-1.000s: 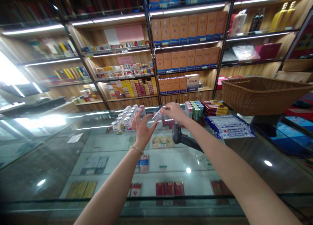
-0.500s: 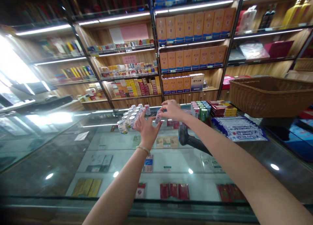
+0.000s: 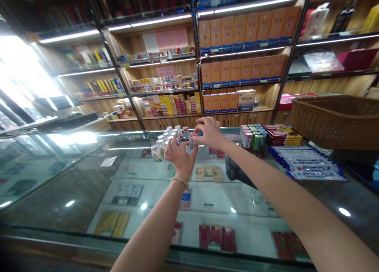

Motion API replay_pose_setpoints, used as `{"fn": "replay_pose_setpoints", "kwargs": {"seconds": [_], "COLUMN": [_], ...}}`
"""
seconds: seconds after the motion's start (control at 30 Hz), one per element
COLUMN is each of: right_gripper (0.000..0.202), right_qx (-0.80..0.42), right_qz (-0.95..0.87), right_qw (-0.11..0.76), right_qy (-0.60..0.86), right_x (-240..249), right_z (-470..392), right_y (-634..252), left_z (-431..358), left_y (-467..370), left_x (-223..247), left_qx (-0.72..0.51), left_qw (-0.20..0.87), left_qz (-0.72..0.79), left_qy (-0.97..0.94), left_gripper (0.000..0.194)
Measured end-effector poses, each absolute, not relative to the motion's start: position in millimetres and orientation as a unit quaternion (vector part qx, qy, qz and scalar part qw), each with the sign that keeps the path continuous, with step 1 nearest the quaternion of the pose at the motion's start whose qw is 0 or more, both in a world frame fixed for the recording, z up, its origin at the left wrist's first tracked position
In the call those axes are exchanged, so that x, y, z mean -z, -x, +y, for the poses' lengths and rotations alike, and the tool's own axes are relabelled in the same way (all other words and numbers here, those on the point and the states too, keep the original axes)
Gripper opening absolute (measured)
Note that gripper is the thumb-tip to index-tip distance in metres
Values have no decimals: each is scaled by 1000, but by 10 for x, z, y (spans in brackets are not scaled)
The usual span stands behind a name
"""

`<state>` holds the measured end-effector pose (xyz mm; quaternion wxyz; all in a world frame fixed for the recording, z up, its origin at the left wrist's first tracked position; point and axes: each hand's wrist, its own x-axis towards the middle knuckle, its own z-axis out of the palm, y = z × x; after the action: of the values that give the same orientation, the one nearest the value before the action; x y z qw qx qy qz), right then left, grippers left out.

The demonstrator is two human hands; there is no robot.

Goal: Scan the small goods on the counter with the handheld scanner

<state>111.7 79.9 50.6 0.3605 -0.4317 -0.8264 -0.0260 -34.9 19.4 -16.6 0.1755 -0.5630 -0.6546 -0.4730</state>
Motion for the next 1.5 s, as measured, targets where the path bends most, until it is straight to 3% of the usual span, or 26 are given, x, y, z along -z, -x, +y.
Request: {"fn": "replay_pose_setpoints", "kwargs": {"seconds": [0.2, 0.37, 0.47, 0.93, 1.37, 1.5], "right_gripper": [26, 27, 30, 31, 31, 47], "right_qx": [27, 24, 28, 19, 42, 54], "right_qz": [-841, -835, -837, -847, -843, -846], "right_qw": [340, 317, 290, 216, 240, 243], "right_qy": [420, 450, 464, 484, 480, 471], "right_x": [-489, -457, -408, -182, -67, -49], "right_z": [917, 1074, 1201, 1654, 1775, 1805], "right_y": [-993, -841, -737, -482, -368, -418], "left_z": [166, 168, 180, 250, 273, 285], "left_y": [375, 368, 362, 352, 335, 336], "left_x": [138, 176, 227, 415, 492, 525], "left_qx": [433, 359, 300, 158, 145, 153], "left_qw": [155, 161, 168, 112, 87, 83], "left_qz": [-696, -732, -741, -742, -737, -732], "left_qy": [551, 556, 576, 642, 654, 659], "left_gripper": [32, 73, 83, 70, 66, 65]}}
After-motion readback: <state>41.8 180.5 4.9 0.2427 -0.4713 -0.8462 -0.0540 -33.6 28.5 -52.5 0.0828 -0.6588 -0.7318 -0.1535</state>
